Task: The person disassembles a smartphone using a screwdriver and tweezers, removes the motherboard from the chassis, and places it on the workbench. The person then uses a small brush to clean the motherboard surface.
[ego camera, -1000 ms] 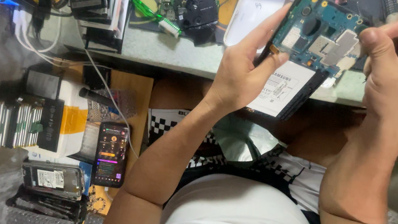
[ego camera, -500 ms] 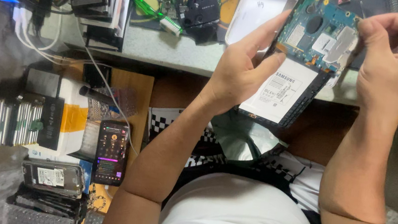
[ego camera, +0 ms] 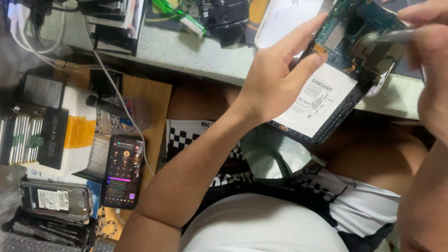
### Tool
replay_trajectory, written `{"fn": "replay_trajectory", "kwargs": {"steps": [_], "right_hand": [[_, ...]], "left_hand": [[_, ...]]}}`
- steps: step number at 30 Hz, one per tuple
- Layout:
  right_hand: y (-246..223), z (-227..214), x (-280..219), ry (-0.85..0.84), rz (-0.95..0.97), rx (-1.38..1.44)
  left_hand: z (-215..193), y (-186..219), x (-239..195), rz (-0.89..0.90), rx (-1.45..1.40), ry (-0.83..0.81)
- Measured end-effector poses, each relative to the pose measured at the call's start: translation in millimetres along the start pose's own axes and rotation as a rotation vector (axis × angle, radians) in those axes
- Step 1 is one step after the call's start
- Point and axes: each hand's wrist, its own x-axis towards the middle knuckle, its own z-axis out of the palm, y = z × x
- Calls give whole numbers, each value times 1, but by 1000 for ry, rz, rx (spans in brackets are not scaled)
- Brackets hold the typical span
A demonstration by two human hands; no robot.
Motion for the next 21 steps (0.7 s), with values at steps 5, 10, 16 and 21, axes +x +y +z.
{"fn": "replay_trajectory", "kwargs": {"steps": [5, 10, 16, 21], "right_hand": [[-4, 12, 0, -31, -58, -202], [-7, 15, 4, -12, -110, -289], [-11, 18, 2, -2, -146, -348], [-13, 19, 4, 0, -178, -404]], "left_hand": [[-1, 1, -1, -11, 129, 21], [1, 1, 0, 43, 199, 55], [2, -1, -1, 68, 184, 48], [2, -2, -1, 66, 163, 53]]}}
